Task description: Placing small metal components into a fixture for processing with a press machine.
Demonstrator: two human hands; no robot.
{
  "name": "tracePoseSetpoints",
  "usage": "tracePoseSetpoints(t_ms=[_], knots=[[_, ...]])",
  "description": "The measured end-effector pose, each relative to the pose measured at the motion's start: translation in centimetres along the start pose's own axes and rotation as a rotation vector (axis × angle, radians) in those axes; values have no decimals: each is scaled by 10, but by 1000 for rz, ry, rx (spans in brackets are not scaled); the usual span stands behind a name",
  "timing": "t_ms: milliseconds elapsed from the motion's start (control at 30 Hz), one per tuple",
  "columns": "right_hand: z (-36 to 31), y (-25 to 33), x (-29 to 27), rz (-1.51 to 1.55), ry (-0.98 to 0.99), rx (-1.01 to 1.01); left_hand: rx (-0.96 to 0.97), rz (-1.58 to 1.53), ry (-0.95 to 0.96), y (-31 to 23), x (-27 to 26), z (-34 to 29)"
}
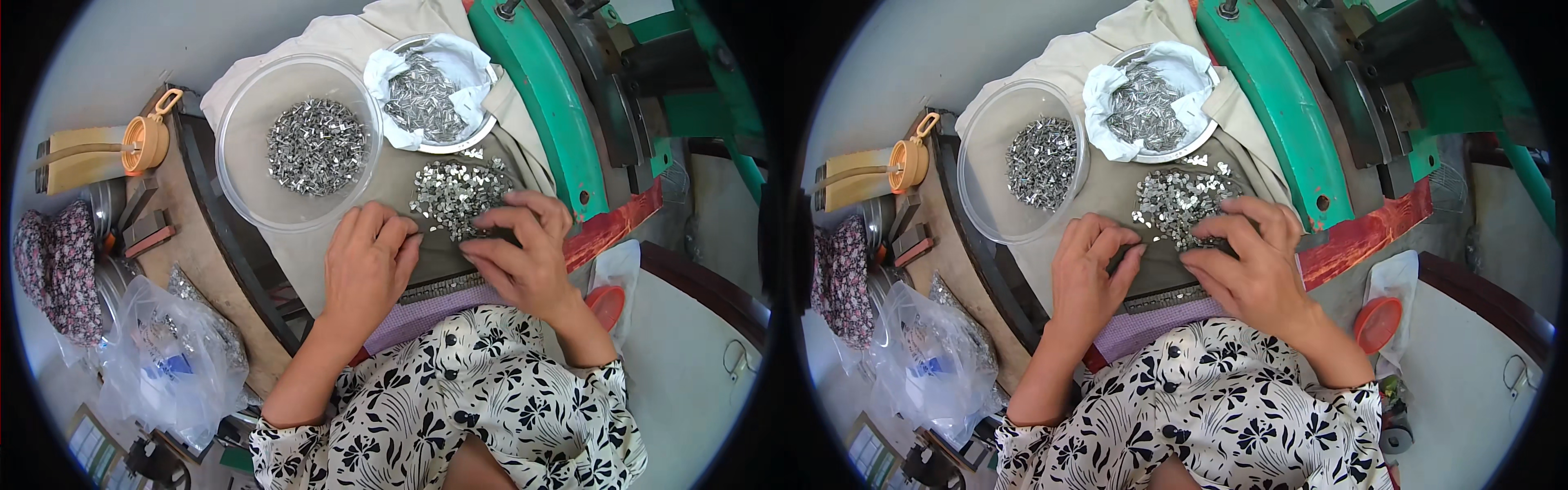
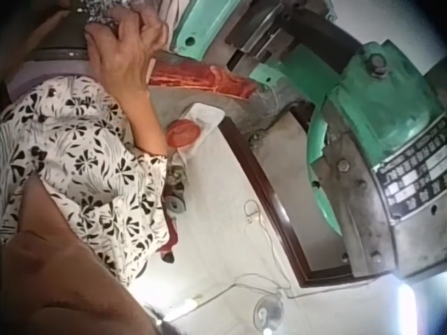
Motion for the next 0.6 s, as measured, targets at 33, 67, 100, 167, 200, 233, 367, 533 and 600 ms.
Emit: tracePoseSetpoints(t_ms=[33,67,100,167,200,233,367,533,600], knots=[[8,2,1,-11,0,-23,4,2,-1,0,0,0],[15,3,4,1,10,-36,4,2,-2,0,-1,0],[22,4,6,13,20,-48,15,17,0,-1,-2,0],[29,5,12,3,42,-55,29,28,7,-3,-2,-1],[32,8,16,-25,52,-89,30,42,19,-6,-4,-2],[35,10,20,-51,63,-123,30,57,31,-7,-6,-5],[42,14,20,-19,109,-158,40,107,71,-9,-4,-13],[29,6,2,40,68,-106,2,75,76,-4,-1,-13],[15,-1,-8,52,46,-56,-4,75,62,-2,-2,-14]])
Point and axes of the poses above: each hand's wrist, its own z-axis towards the middle knuckle, its own x-axis out of the palm, y = z × x, the point moved 6 cm from there along z, towards the middle knuckle, and after that the axes turned 9 degrees about -z, right-handed, at the moved point
